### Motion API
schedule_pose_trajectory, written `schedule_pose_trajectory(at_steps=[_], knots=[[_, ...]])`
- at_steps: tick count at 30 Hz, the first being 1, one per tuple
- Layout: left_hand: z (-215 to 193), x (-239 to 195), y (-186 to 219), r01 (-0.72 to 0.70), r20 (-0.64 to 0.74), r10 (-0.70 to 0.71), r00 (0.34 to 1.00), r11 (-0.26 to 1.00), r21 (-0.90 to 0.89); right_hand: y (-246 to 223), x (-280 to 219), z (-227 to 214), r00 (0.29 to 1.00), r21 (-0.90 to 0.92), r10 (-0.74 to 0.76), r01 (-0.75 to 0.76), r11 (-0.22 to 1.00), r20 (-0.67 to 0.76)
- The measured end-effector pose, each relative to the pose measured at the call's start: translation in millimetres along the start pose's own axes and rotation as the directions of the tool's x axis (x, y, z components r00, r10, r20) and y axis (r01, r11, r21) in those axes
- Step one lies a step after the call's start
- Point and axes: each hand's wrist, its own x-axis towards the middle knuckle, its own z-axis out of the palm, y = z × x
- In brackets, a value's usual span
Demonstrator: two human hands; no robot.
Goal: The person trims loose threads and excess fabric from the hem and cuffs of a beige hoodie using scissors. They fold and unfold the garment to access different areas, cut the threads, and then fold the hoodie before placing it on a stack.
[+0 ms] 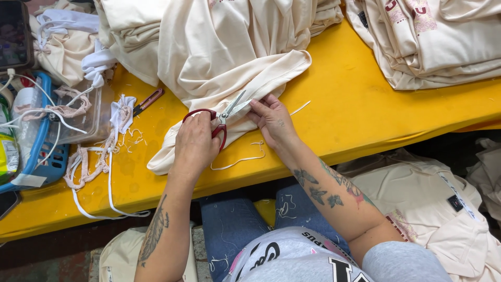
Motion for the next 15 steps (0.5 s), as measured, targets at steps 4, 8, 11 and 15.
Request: schedule_pose_trajectory(at_steps=[4, 8, 11, 15], knots=[[5.5, 2.2, 1.6, -0.025, -0.001, 0.025, 1.0, 0.999, 0.029, -4.0, -0.7, 1.1, 0.998, 0.018, -0.053, 0.054, 0.998, -0.025], [7.0, 3.8, 8.7, -0.048, -0.011, 0.048, 0.999, 0.998, 0.038, -4.8, -2.3, 4.6, 0.999, 0.035, -0.05, 0.05, 0.998, -0.019], [1.3, 4.6, 14.4, -0.033, -0.002, 0.033, 0.999, 0.999, 0.008, -5.9, -3.1, 5.8, 0.999, 0.036, -0.042, 0.043, 0.998, -0.024], [3.9, 5.4, 12.4, -0.041, 0.0, 0.041, 0.999, 0.999, -0.001, -5.0, -1.6, 4.1, 0.999, 0.07, -0.045, 0.045, 0.997, 0.0]])
